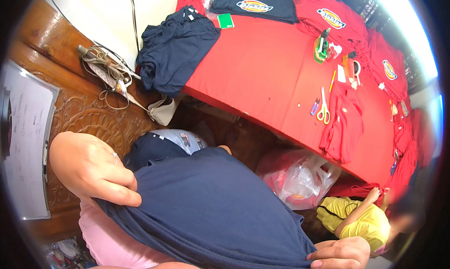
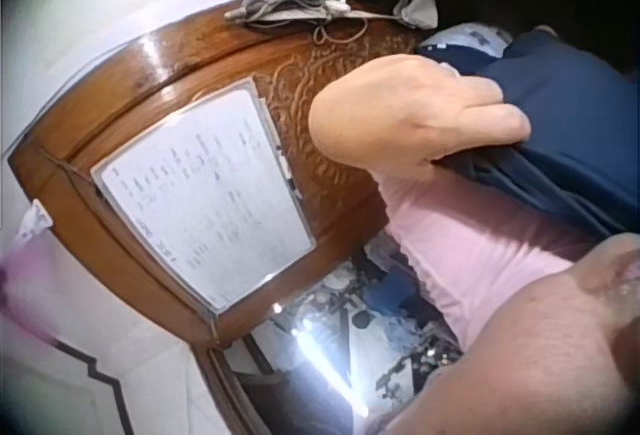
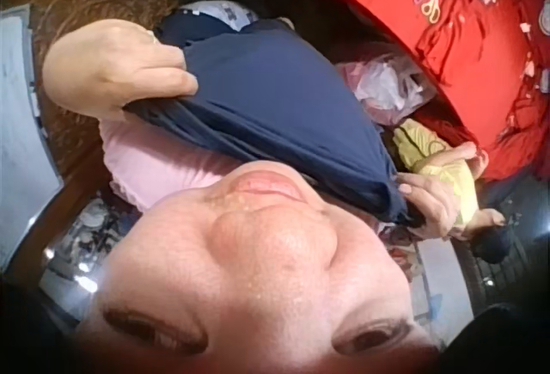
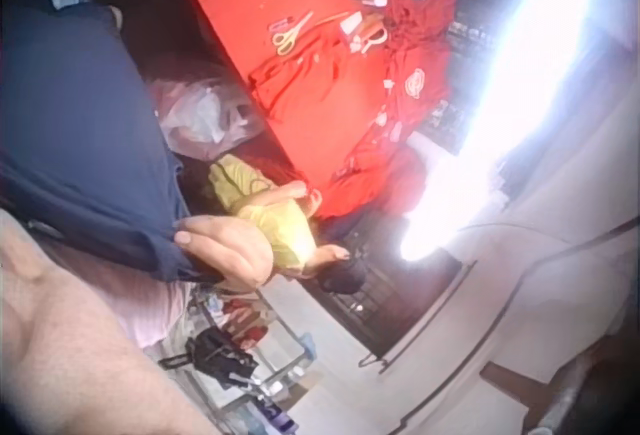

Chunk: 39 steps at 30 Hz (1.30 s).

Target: The person picks up dark sleeveless shirts from a table, lays them flat to check the seams and fabric, and uses shears to trim loose threads before folding them.

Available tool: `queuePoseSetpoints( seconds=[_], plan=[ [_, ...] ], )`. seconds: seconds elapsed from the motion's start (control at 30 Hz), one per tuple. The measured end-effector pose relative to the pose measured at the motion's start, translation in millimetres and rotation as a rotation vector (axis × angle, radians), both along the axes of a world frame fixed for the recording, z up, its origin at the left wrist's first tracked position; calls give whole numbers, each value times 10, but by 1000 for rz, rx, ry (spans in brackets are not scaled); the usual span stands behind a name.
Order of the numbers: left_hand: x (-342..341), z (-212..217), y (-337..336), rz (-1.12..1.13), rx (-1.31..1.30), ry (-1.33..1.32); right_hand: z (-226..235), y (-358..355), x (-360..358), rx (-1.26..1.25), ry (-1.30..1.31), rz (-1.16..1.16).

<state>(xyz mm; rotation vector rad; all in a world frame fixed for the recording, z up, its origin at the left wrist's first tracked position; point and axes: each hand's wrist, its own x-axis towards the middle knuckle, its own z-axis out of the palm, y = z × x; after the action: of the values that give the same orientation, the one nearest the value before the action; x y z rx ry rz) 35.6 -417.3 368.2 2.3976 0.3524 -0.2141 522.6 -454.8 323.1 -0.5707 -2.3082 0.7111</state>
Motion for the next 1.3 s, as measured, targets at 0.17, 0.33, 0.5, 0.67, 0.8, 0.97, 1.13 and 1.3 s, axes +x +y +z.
queuePoseSetpoints(
  seconds=[0.17,0.33,0.5,0.67,0.8,0.97,1.13,1.3],
  plan=[
    [-232,-81,746,73,-83,6,-730,349,213,318,387,-637],
    [-260,-84,2252,293,7,-198,-127,2215,16,-80,113,-617],
    [-98,-1192,4419,917,478,-582,-782,4508,-214,-178,10,-809],
    [-61,-2694,4722,1036,472,-468,-2220,4707,-516,76,-61,-861],
    [-165,-4145,3765,1054,383,-307,-3344,3791,-914,-9,-293,-883],
    [16,-4764,2756,1034,481,-2,-4316,2459,-1192,-232,-539,-927],
    [51,-4783,2984,1189,449,-142,-4326,2499,-1192,-169,-608,-887],
    [145,-4557,3341,1594,-255,-511,-4190,2726,-1036,-101,-623,-836]
  ],
)
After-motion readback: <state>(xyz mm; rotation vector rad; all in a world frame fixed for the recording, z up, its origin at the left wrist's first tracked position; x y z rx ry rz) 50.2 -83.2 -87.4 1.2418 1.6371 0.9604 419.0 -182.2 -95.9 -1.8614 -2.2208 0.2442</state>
